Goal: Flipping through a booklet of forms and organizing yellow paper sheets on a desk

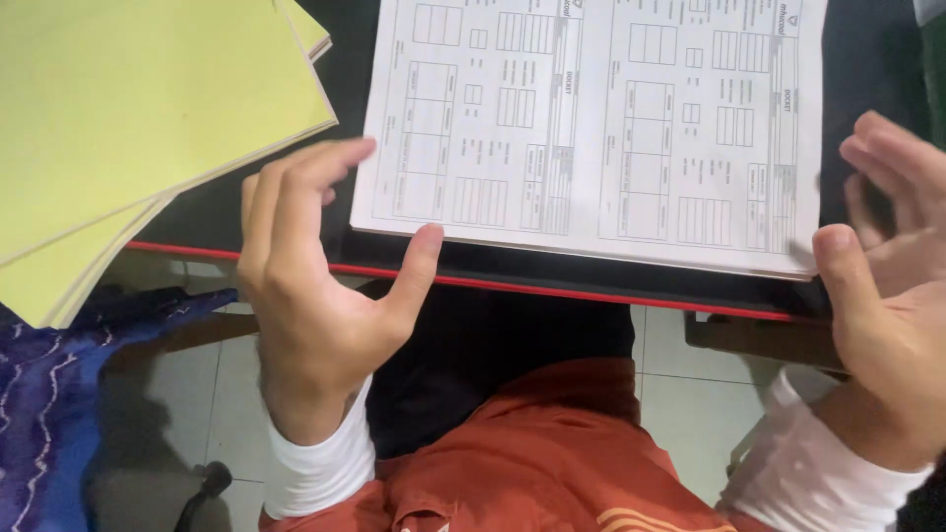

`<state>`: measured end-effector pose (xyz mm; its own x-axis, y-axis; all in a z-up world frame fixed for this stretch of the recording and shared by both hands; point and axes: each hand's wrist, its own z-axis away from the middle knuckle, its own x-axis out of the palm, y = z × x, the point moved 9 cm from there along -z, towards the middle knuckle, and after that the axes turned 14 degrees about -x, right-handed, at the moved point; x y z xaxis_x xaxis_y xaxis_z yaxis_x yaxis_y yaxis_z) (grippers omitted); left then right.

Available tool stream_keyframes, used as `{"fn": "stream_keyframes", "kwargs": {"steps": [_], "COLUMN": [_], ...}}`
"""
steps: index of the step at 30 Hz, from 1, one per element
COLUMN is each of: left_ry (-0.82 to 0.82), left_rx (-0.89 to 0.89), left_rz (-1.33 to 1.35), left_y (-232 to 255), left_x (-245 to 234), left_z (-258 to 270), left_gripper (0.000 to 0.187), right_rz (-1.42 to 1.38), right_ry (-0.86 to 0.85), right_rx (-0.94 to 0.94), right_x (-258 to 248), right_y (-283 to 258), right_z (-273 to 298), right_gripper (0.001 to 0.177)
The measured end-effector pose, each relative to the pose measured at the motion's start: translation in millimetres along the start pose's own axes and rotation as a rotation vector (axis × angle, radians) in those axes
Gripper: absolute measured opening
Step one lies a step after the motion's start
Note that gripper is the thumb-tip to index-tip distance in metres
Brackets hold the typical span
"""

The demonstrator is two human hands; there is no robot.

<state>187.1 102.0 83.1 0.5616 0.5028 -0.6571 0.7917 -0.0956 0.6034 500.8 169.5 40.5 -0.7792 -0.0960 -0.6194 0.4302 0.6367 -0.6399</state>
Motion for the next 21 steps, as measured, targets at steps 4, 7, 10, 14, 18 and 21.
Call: {"fn": "stream_keyframes", "kwargs": {"steps": [4, 7, 10, 14, 18, 21], "left_ry": [-0.087, -0.246, -0.288, -0.28, -0.33, -0.394], "left_rx": [0.001, 0.202, 0.324, 0.393, 0.258, 0.27], "left_rz": [-0.179, -0.054, -0.022, -0.123, -0.23, -0.342], "left_y": [-13.2, 24.5, 58.6, 70.1, 50.7, 42.6], "left_x": [39.0, 69.7, 85.4, 100.7, 88.5, 85.9], "left_z": [11.2, 18.5, 19.7, 9.3, -12.5, -25.4], "left_gripper": [0.071, 0.054, 0.044, 0.063, 0.097, 0.102], "right_rz": [-0.161, -0.124, -0.104, -0.121, -0.147, -0.133], "right_ry": [0.106, 0.081, 0.029, 0.05, 0.033, 0.025], "right_rx": [-0.029, -0.051, -0.052, -0.028, -0.071, -0.053], "right_x": [8.7, 7.3, 8.3, 7.5, 7.1, 6.4], "right_y": [13.4, 11.4, 16.2, 17.6, 12.5, 14.9], "right_z": [18.7, 18.2, 19.3, 22.3, 16.2, 18.1], "right_gripper": [0.063, 0.071, 0.075, 0.084, 0.083, 0.084]}}
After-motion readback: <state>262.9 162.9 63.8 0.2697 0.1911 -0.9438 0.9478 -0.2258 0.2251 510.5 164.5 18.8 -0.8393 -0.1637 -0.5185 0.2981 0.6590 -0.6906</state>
